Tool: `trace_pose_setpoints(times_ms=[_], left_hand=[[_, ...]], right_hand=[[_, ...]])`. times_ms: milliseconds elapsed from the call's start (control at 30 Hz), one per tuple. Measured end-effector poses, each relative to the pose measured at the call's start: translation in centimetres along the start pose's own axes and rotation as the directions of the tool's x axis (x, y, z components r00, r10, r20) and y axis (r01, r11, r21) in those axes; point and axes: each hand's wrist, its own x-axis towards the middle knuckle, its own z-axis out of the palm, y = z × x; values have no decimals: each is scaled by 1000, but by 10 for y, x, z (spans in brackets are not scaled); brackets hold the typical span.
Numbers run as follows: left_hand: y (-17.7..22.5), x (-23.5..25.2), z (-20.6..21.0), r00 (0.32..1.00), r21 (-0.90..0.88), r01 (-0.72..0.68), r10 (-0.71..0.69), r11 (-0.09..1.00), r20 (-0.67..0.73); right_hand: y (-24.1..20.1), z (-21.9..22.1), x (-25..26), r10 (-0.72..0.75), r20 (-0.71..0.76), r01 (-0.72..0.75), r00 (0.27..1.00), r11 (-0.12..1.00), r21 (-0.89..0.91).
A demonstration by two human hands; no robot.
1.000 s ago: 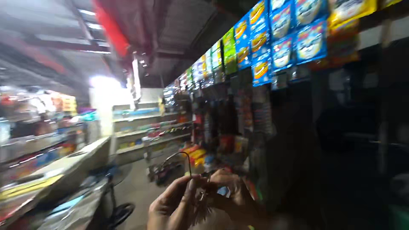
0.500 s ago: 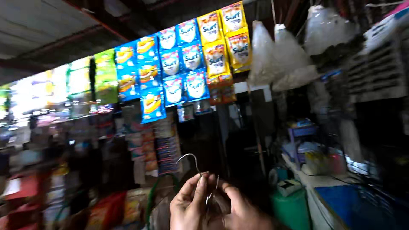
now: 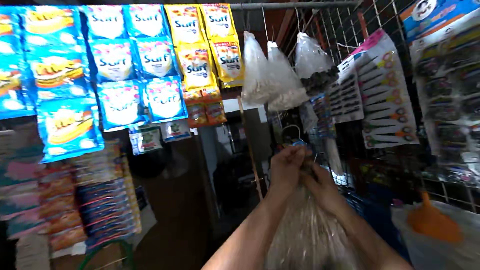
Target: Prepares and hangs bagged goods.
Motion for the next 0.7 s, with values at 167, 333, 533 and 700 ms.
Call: trace_pose_setpoints(times_ms=[167, 333, 533, 700], left_hand=[[25, 57, 40, 986, 11, -118, 116, 993, 123], [38, 96, 50, 954, 39, -251, 241, 967, 178], [13, 115, 26, 939, 137, -332, 312, 933, 146], [-6, 124, 0, 943, 272, -312, 261, 910, 207]], right_hand=[[-3, -69, 52, -129, -113, 104, 985, 973, -204], [-18, -139, 117, -140, -215, 48, 966, 921, -386], [-36, -191, 196, -223, -241, 60, 944, 840, -540], [-49, -223, 241, -232, -365, -56, 902, 775, -630]])
